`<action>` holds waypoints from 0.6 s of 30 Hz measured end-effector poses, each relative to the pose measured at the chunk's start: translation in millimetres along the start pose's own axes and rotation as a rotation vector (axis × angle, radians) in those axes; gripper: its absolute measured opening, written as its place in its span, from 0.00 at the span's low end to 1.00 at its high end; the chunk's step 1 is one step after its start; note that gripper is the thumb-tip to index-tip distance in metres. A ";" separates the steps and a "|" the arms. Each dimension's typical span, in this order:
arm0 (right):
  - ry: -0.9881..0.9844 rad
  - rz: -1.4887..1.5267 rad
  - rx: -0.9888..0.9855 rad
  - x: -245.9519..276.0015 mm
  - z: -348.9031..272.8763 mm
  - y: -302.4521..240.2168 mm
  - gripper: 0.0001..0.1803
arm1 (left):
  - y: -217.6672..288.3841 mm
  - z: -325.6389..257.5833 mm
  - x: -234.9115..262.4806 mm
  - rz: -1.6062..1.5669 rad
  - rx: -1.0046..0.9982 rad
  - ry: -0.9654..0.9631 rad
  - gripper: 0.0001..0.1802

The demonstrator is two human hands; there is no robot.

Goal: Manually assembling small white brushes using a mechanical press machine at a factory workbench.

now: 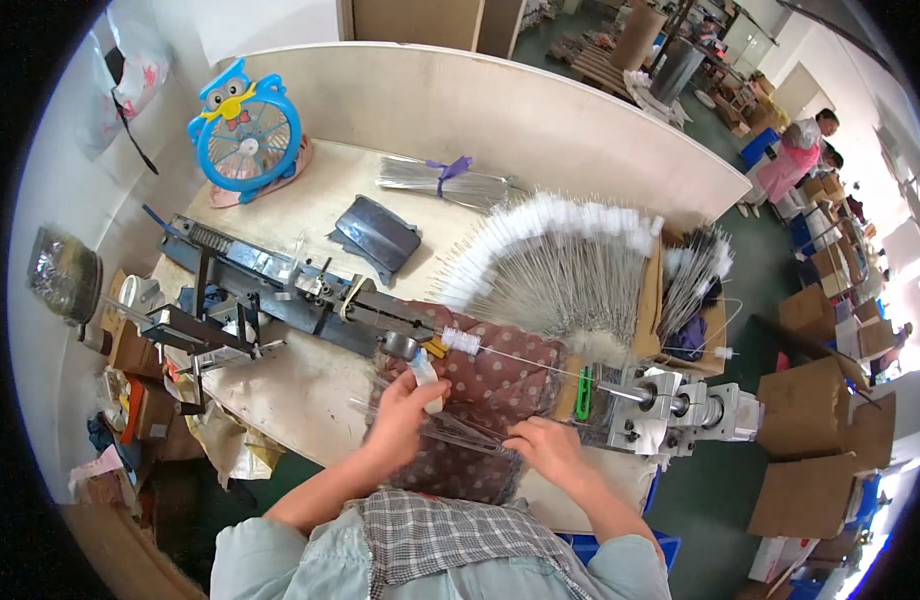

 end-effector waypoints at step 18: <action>0.185 -0.451 0.077 85.4 4.5 -40.0 0.08 | 56.4 -69.5 -7.9 0.061 0.183 -0.545 0.16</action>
Point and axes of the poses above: each hand's wrist, its own z-axis towards the middle knuckle, its own x-axis out of the back of the hand, y = z × x, the point moved 7 cm from there along z, towards the middle knuckle, and after that the axes turned 13 degrees about y, right-handed, at the moved point
